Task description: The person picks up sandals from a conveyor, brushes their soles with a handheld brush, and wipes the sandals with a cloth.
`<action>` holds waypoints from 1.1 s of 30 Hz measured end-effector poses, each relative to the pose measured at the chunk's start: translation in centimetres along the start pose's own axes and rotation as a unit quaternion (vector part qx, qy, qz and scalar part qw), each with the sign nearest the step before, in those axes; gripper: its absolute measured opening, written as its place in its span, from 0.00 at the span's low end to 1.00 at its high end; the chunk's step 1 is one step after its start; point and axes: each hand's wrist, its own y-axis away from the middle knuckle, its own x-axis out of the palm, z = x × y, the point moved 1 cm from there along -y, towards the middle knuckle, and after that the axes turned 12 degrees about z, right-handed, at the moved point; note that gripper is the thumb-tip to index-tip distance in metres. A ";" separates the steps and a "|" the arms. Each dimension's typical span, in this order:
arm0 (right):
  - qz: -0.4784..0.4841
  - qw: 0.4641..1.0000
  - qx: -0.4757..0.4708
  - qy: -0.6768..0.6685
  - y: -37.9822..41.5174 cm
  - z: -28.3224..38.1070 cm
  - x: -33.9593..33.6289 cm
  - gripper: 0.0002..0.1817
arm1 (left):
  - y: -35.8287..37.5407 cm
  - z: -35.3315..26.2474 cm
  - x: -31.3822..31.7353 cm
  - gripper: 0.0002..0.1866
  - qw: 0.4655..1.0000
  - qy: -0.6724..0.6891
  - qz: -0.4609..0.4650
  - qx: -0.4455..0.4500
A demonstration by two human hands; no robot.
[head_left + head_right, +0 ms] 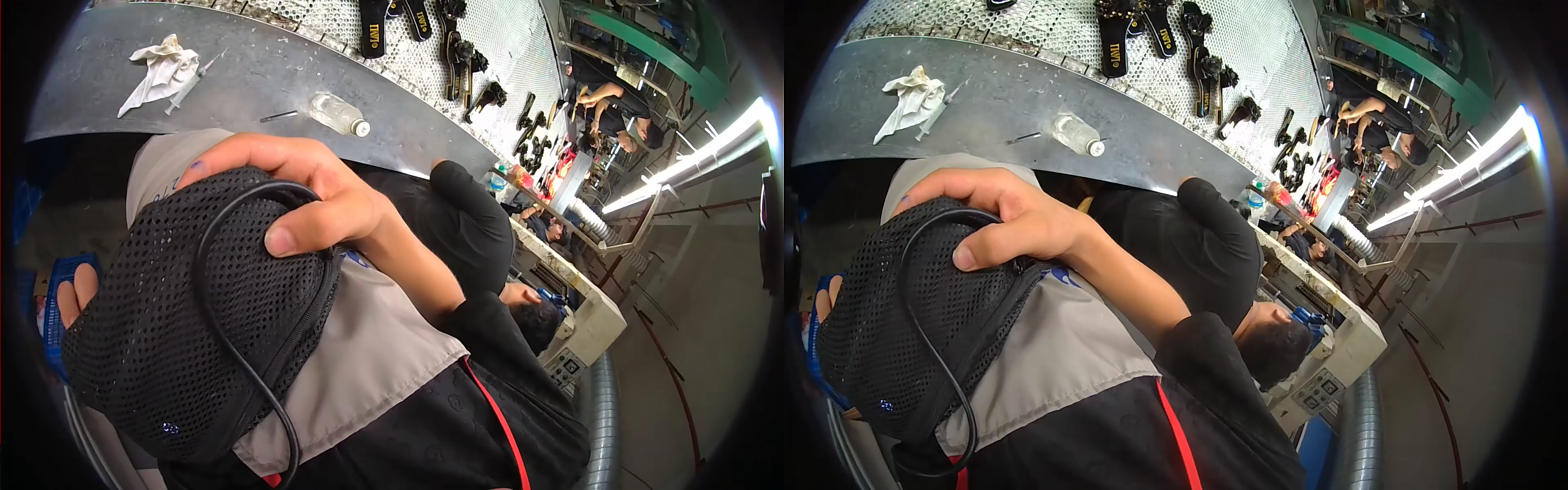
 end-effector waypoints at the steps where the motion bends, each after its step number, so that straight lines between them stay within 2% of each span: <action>1: 0.003 1.000 -0.006 0.017 0.1 0.1 0.0 0.34 | 0.0 0.0 -0.1 0.43 1.000 -0.002 0.000 0.000; 10: -0.032 0.998 0.016 0.043 0.5 0.4 0.8 0.31 | 0.4 0.3 -0.6 0.42 1.000 -0.018 -0.011 0.005; 14: -0.085 0.988 0.089 0.092 -1.1 0.6 0.6 0.26 | 0.4 0.6 -3.6 0.42 0.998 -0.024 -0.056 0.000; 16: -0.113 0.970 0.135 0.165 -2.7 0.5 0.6 0.23 | 1.2 0.5 -7.8 0.42 0.985 -0.044 -0.164 0.016; 17: -0.103 0.954 0.129 0.249 -3.6 -0.3 0.4 0.23 | 1.9 0.4 -10.2 0.42 0.970 -0.063 -0.230 0.040; 18: -0.083 0.939 0.147 0.298 -4.5 -1.1 0.1 0.24 | 2.7 0.1 -12.3 0.42 0.870 -0.238 -0.425 0.073; 19: -0.065 0.920 0.164 0.349 -5.5 -1.9 -0.1 0.25 | 3.0 -0.8 -13.3 0.40 0.842 -0.261 -0.464 0.084; 20: -0.047 0.898 0.181 0.399 -6.4 -2.7 -0.2 0.26 | 3.7 -1.2 -13.3 0.39 0.852 -0.258 -0.448 0.081; 23: 0.007 0.868 0.240 0.435 -9.7 -4.9 0.0 0.29 | 5.4 0.7 -11.9 0.36 0.936 -0.165 -0.310 -0.006; 24: 0.025 0.848 0.267 0.457 -10.9 -5.3 0.3 0.29 | 5.9 1.9 -11.2 0.35 0.963 -0.094 -0.250 -0.038; 25: 0.052 0.832 0.254 0.490 -12.0 -6.3 0.4 0.30 | 6.3 3.6 -10.6 0.35 0.979 -0.014 -0.191 -0.069; 26: 0.097 0.808 0.274 0.513 -13.4 -6.6 1.1 0.32 | 6.3 4.3 -10.7 0.32 0.983 0.110 -0.094 -0.114; 28: 0.171 0.767 0.351 0.510 -16.3 -7.9 2.7 0.31 | 6.6 7.1 -9.6 0.31 0.979 0.122 -0.097 -0.134; 30: 0.287 0.688 0.361 0.560 -18.1 -8.7 5.1 0.28 | 6.6 9.4 -9.0 0.30 0.979 0.100 -0.126 -0.126; 31: 0.415 0.635 0.266 0.594 -19.3 -12.6 4.8 0.27 | 6.9 9.9 -8.9 0.30 0.979 0.082 -0.141 -0.118; 32: 0.456 0.602 0.314 0.575 -20.3 -17.9 4.0 0.26 | 7.3 10.2 -8.8 0.30 0.979 0.063 -0.160 -0.107; 33: 0.532 0.546 0.340 0.551 -20.5 -19.6 4.8 0.26 | 7.9 10.3 -9.0 0.29 0.978 0.048 -0.179 -0.096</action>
